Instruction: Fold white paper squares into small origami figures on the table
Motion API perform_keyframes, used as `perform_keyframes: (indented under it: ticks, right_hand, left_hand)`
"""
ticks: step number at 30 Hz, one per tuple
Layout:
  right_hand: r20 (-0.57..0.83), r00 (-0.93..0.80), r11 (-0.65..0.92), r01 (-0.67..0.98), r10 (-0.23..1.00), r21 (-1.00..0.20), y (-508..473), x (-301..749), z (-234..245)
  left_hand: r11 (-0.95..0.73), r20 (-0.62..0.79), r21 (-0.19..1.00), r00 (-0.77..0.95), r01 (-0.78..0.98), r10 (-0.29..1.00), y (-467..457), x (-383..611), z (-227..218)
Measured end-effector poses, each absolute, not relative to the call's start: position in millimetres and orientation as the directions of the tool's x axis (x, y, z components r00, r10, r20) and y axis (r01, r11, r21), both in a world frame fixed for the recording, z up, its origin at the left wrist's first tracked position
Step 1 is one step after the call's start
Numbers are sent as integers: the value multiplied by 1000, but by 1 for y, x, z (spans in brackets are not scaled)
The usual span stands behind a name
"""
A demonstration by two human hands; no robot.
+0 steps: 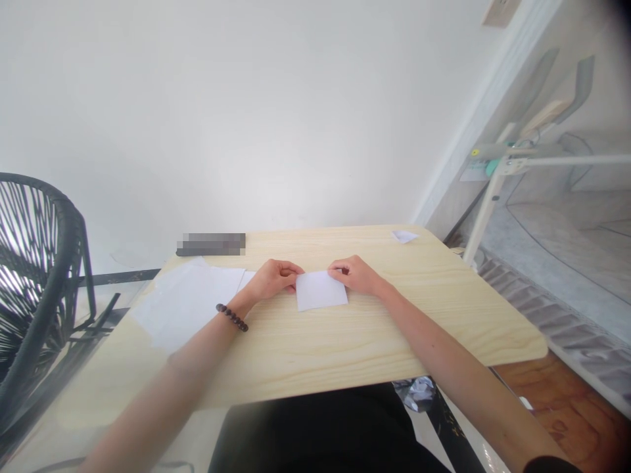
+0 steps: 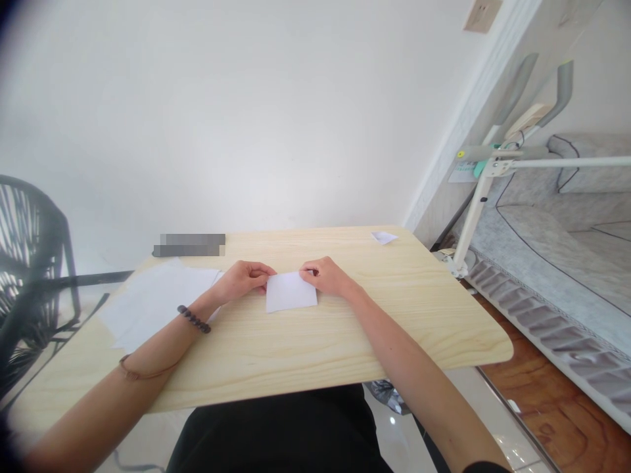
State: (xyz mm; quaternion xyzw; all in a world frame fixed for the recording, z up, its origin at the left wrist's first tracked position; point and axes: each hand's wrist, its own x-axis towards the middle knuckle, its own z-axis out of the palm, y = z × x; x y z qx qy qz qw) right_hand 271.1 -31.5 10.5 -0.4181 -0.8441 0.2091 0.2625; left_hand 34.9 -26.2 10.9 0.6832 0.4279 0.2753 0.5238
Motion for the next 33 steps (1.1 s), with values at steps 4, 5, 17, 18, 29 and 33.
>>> perform_keyframes:
  ticks: [4,5,17,18,29,33]
  right_hand:
    - [308,-480,563,594,821,-575,-34,264,8]
    - [321,-478,569,587,818,-576,-35,261,8]
    - [366,-497,616,586,787,-526,-42,244,7]
    - [351,-500,607,581,792,-542,-40,248,8]
    - [242,-421,439,473,874,-764,-36,261,8]
    - [307,-466,537,518,830,-666,-42,244,8]
  left_hand:
    - [-126,-40,942,475,312,879,-30,38,14]
    - [-161,-13,931,470,328,883,-32,39,15]
    - [-292,89,840,416,457,905,-40,51,15]
    - [-282,81,843,411,459,908,-39,50,15]
    - [-247,79,843,345,477,935,-34,42,14]
    - [-282,96,840,385,464,918,-39,46,17]
